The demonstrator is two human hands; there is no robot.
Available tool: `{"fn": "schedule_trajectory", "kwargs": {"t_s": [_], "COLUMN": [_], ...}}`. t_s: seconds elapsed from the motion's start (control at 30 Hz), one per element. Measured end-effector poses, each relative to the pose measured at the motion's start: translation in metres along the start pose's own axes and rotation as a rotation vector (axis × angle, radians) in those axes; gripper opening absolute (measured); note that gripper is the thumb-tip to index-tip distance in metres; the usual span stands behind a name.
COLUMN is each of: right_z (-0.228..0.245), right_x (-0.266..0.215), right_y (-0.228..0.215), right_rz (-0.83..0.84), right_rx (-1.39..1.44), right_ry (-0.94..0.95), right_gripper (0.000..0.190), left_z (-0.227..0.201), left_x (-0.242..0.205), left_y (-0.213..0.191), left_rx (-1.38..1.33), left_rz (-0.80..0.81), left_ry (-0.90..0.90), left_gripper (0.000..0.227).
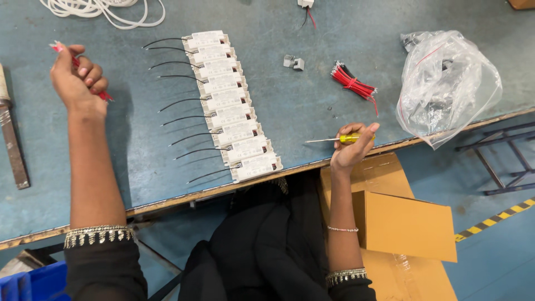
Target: The person is assembling electronic components by hand and with a screwdriver, connecting red and black wire bundles to white plastic housing units and arranging the finished pieces in a row on a workbench.
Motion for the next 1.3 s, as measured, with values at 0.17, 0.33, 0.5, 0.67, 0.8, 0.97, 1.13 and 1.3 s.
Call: {"fn": "schedule_trajectory", "kwargs": {"t_s": [0.17, 0.33, 0.5, 0.67, 0.8, 0.97, 1.13, 1.3], "right_z": [0.001, 0.003, 0.002, 0.005, 0.001, 0.000, 0.001, -0.002], "right_x": [0.000, -0.001, 0.001, 0.002, 0.001, 0.003, 0.001, 0.000], "right_y": [-0.001, -0.001, -0.002, -0.003, -0.003, -0.006, -0.006, -0.011], "right_rz": [-0.013, -0.005, -0.010, -0.031, -0.017, -0.007, -0.029, -0.051], "right_rx": [0.020, 0.019, 0.027, 0.033, 0.027, 0.012, 0.050, 0.072], "right_ry": [-0.013, -0.039, -0.032, -0.038, -0.023, -0.035, -0.058, -0.082], "right_gripper": [0.068, 0.067, 0.068, 0.070, 0.071, 0.073, 0.073, 0.073], "left_z": [-0.013, -0.017, -0.021, -0.024, -0.033, -0.033, -0.034, -0.032], "left_x": [-0.013, -0.025, -0.030, -0.034, -0.040, -0.043, -0.041, -0.042], "left_y": [0.010, 0.034, 0.043, 0.055, 0.064, 0.068, 0.070, 0.072], "left_rx": [0.194, 0.427, 0.692, 0.987, 1.201, 1.218, 1.257, 1.290], "left_rz": [-0.060, -0.077, -0.121, -0.133, -0.083, -0.051, -0.083, -0.049], "left_ry": [0.066, 0.125, 0.202, 0.387, 0.555, 0.583, 0.523, 0.566], "left_gripper": [0.032, 0.033, 0.034, 0.031, 0.035, 0.033, 0.036, 0.032]}}
Point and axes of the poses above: each hand's wrist, its own x-axis towards the middle knuckle, its own y-axis out of the palm, z = x × y, the point moved 9 cm from there along x, towards the middle knuckle, and after that the axes turned 7 degrees about -x, right-handed, at the moved point
